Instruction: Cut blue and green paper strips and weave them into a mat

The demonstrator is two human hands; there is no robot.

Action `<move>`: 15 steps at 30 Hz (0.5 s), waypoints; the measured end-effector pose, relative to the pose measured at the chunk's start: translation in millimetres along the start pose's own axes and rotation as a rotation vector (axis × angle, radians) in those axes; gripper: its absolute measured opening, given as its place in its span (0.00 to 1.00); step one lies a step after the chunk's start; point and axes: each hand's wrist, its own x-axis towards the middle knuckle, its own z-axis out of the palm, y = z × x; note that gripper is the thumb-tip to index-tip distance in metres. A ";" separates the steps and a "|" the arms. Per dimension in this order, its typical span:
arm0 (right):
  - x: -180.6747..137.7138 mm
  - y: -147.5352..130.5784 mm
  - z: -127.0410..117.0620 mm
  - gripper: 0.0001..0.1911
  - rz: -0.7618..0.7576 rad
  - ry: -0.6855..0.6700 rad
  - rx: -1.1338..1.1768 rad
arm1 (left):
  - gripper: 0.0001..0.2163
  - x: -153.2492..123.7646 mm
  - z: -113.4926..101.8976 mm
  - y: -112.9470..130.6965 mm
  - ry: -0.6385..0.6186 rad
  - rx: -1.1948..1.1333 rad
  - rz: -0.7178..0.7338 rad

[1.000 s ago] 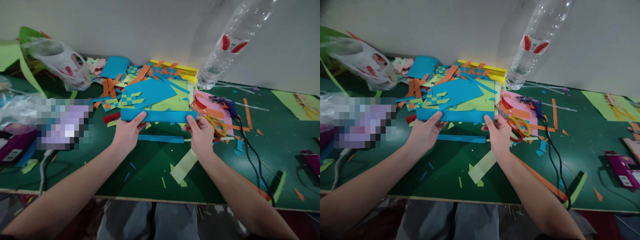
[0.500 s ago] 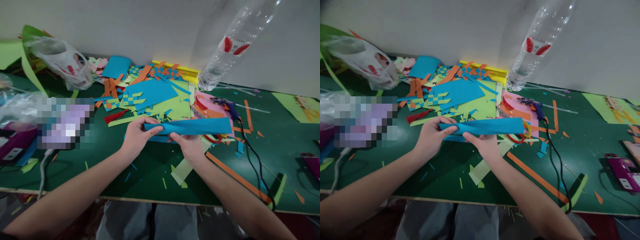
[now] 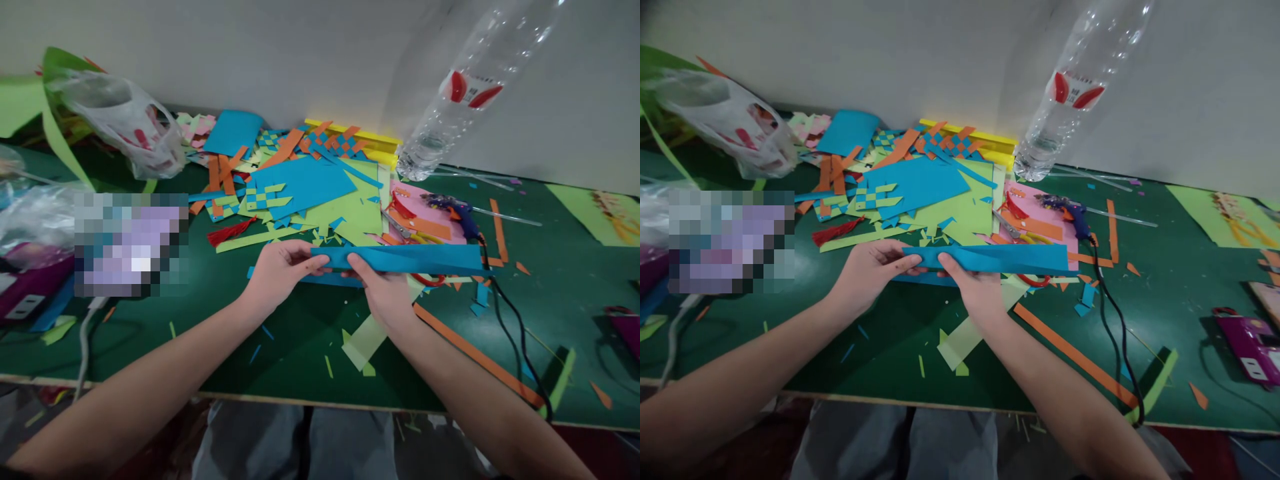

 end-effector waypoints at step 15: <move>-1.7 -3.9 -1.3 0.13 -0.040 0.041 -0.045 | 0.11 0.4 0.0 -1.8 0.002 -0.026 -0.015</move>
